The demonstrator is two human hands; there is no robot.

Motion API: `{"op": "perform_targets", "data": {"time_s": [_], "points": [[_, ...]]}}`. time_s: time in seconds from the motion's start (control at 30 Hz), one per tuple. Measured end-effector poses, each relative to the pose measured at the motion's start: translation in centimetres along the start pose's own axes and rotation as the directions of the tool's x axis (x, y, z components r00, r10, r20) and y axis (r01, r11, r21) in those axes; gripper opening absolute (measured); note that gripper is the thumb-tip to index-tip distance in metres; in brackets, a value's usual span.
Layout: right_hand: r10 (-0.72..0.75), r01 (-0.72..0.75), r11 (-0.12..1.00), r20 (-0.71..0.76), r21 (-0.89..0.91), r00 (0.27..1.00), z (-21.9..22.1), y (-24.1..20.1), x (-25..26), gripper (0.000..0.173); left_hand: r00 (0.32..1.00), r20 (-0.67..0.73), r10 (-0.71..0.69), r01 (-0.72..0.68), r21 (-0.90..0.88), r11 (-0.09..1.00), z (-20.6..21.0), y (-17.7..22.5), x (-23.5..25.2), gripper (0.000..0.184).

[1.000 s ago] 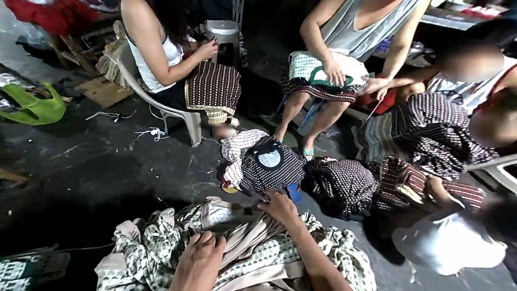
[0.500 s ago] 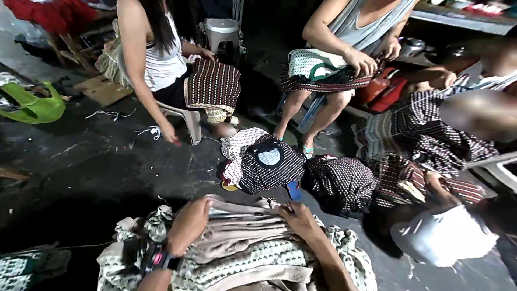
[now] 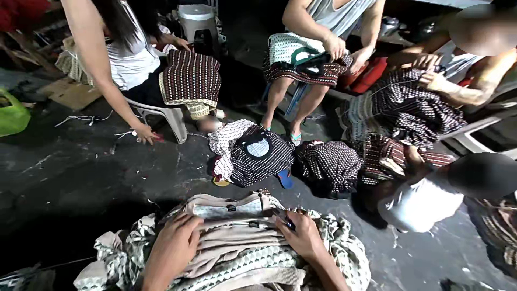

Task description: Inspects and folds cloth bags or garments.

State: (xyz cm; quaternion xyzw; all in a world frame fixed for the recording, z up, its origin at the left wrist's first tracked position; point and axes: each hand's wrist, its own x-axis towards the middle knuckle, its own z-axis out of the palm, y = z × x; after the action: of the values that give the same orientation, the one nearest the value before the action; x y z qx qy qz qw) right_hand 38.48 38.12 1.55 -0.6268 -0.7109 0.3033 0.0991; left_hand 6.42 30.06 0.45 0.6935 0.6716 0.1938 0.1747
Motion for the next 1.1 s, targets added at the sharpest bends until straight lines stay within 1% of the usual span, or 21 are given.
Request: {"op": "perform_targets", "data": {"time_s": [0.03,0.07,0.17,0.23,0.27,0.37,0.43,0.5,0.53,0.57,0.6,0.63,0.67,0.7,0.77,0.8,0.87,0.93,1.0,1.03,1.1], "points": [[-0.005,0.005,1.0,-0.022,-0.003,1.0,0.1,0.0,0.0,0.042,0.99,-0.107,0.094,-0.094,0.009,0.996,0.2,0.1,-1.2,0.026],[-0.005,0.004,1.0,-0.039,-0.006,0.999,0.2,0.0,0.1,0.042,0.978,-0.152,0.143,-0.143,0.007,0.99,0.2,0.6,-2.3,0.026],[-0.011,0.009,0.999,-0.074,-0.033,0.997,0.5,-0.1,0.7,0.04,0.981,-0.135,0.139,-0.141,-0.006,0.99,-0.7,2.7,-4.5,0.022],[-0.033,0.029,0.997,-0.055,-0.071,0.998,0.5,-0.4,1.8,0.041,0.984,-0.119,0.13,-0.131,0.0,0.991,-0.8,3.5,-4.8,0.022],[-0.045,0.043,0.993,-0.017,-0.112,0.999,0.3,-0.8,2.6,0.04,0.985,-0.109,0.13,-0.13,0.007,0.991,-0.7,3.6,-4.9,0.025],[0.01,0.047,0.966,0.218,-0.255,0.976,-1.1,-3.7,5.9,0.034,0.985,-0.094,0.147,-0.144,0.035,0.989,-0.5,3.7,-4.8,0.04],[0.024,0.054,0.954,0.256,-0.294,0.966,-0.5,-4.9,8.6,0.03,0.983,-0.089,0.163,-0.16,0.035,0.986,-0.7,3.7,-4.6,0.045],[0.059,0.018,0.954,0.249,-0.298,0.967,1.2,-4.4,11.4,0.034,0.982,-0.081,0.171,-0.17,0.016,0.985,-0.9,3.6,-4.3,0.048],[0.113,-0.019,0.95,0.284,-0.313,0.952,2.1,-3.7,12.5,0.037,0.981,-0.088,0.175,-0.175,0.01,0.985,-0.9,3.7,-4.3,0.049],[0.173,-0.053,0.945,0.355,-0.322,0.919,3.0,-2.7,13.3,0.04,0.978,-0.104,0.181,-0.181,0.004,0.983,-0.8,3.7,-4.2,0.05],[0.213,-0.07,0.947,0.449,-0.313,0.868,3.7,-1.7,13.9,0.047,0.974,-0.127,0.189,-0.19,0.001,0.982,-0.8,3.8,-4.1,0.05],[0.216,-0.063,0.954,0.526,-0.294,0.822,4.0,-0.8,14.1,0.053,0.969,-0.152,0.195,-0.198,-0.001,0.98,-0.7,3.8,-4.1,0.049],[0.192,-0.048,0.964,0.556,-0.262,0.808,4.1,-0.2,14.1,0.056,0.965,-0.175,0.193,-0.198,-0.009,0.98,-0.6,3.8,-4.1,0.048],[0.16,-0.034,0.973,0.563,-0.228,0.811,3.7,0.0,13.9,0.056,0.965,-0.189,0.18,-0.187,-0.019,0.982,-0.5,3.9,-4.0,0.047],[0.109,-0.014,0.985,0.56,-0.171,0.822,2.8,-0.1,13.1,0.051,0.978,-0.176,0.108,-0.116,-0.036,0.993,-0.6,4.2,-3.6,0.047],[0.091,-0.016,0.99,0.541,-0.142,0.836,2.7,0.2,12.6,0.048,0.99,-0.137,0.047,-0.053,-0.04,0.998,-0.9,4.4,-3.3,0.047],[0.025,0.002,0.998,0.478,-0.056,0.878,2.2,1.1,11.4,0.044,0.992,0.033,-0.123,0.125,-0.073,0.989,-1.9,4.5,-1.8,0.05],[-0.043,0.028,0.999,0.396,0.042,0.917,1.3,1.5,9.7,0.044,0.941,0.206,-0.267,0.295,-0.124,0.947,-2.7,3.3,1.1,0.049],[-0.082,0.032,0.988,0.337,0.149,0.938,0.2,1.8,7.5,0.043,0.889,0.293,-0.351,0.404,-0.142,0.904,-2.6,1.5,3.9,0.037],[-0.092,0.035,0.982,0.314,0.184,0.945,-0.2,1.9,6.3,0.042,0.862,0.316,-0.397,0.448,-0.108,0.887,-2.1,0.6,5.1,0.047],[-0.117,0.051,0.972,0.279,0.231,0.953,-0.9,1.9,4.2,0.041,0.804,0.378,-0.458,0.483,0.032,0.875,-0.4,-0.8,7.1,0.081]]}}
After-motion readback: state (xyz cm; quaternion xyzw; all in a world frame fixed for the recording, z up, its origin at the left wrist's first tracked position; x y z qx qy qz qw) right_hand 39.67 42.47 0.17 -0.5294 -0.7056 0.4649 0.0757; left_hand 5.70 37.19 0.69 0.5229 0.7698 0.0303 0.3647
